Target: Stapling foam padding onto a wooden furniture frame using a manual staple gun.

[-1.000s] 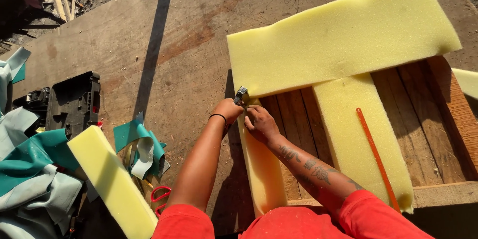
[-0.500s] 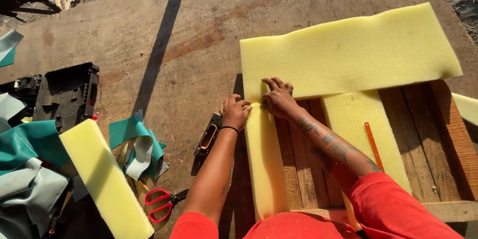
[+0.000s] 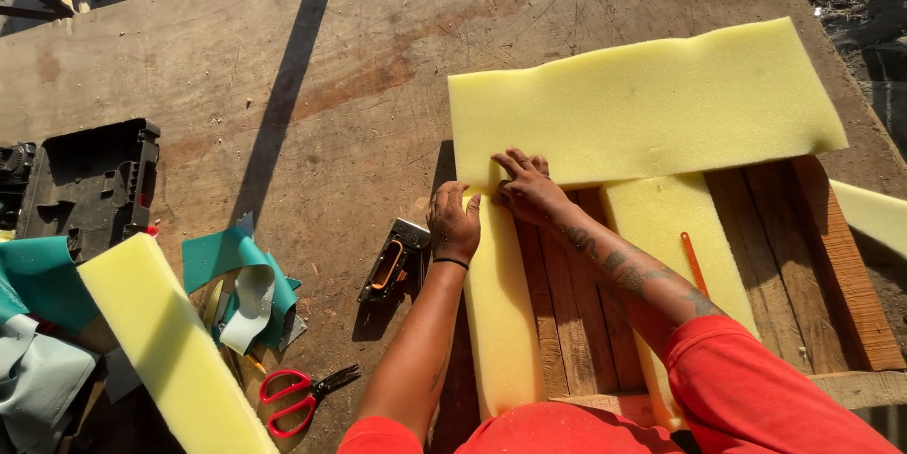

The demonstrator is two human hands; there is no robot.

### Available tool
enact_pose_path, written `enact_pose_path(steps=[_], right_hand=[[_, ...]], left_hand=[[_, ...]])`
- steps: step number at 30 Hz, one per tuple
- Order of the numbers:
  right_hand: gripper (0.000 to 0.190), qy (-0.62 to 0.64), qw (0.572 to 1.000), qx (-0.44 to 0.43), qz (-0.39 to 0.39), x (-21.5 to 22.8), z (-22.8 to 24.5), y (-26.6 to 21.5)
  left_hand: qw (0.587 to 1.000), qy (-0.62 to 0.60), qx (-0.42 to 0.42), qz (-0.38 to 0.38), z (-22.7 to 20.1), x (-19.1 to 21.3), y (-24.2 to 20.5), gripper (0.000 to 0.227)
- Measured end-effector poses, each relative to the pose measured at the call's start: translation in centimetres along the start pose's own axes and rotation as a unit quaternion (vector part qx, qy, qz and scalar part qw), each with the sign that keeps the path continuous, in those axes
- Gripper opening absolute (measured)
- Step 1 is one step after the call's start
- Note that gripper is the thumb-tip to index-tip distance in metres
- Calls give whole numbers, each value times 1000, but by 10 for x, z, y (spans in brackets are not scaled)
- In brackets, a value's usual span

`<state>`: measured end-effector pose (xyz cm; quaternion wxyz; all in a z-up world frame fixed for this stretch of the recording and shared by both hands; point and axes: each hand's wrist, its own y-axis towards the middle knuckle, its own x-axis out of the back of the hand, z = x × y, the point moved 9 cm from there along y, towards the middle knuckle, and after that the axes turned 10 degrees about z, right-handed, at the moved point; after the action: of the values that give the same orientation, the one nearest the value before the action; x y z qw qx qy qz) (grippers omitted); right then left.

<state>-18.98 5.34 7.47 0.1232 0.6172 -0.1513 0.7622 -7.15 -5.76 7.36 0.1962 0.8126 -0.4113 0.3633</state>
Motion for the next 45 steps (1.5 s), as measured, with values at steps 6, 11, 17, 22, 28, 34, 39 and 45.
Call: enact_pose_path(steps=[6,11,17,22,28,34,39,45], right_hand=[[19,115,986,14,-119,14,-13,-17],[26,255,949,-74,-168,59,-11,-120],[27,325,877,-225,-273,59,-29,-355],[21,235,773,-496,-318,-7,-57,-590],[19,252,731,-595,-218,-49,-81,-678],[21,314,728,-592,-141,-76,-162,-701],[20,331,750,-554,-143,-64,-233,-721],[21,352,771,-506,-158,-47,-275,-706]], left_hand=[[979,-124,99,131,31,-60,-17,66],[952,-203,87,213,62,-77,-6,69],[971,-93,71,207,23,-54,-5,72],[966,171,-132,142,-63,-55,-7,15],[960,252,-114,41,-51,-91,7,13],[965,224,-126,-53,-29,-97,13,11],[992,-19,-117,-35,-8,-72,24,13],[995,30,-96,-16,-18,-72,19,11]])
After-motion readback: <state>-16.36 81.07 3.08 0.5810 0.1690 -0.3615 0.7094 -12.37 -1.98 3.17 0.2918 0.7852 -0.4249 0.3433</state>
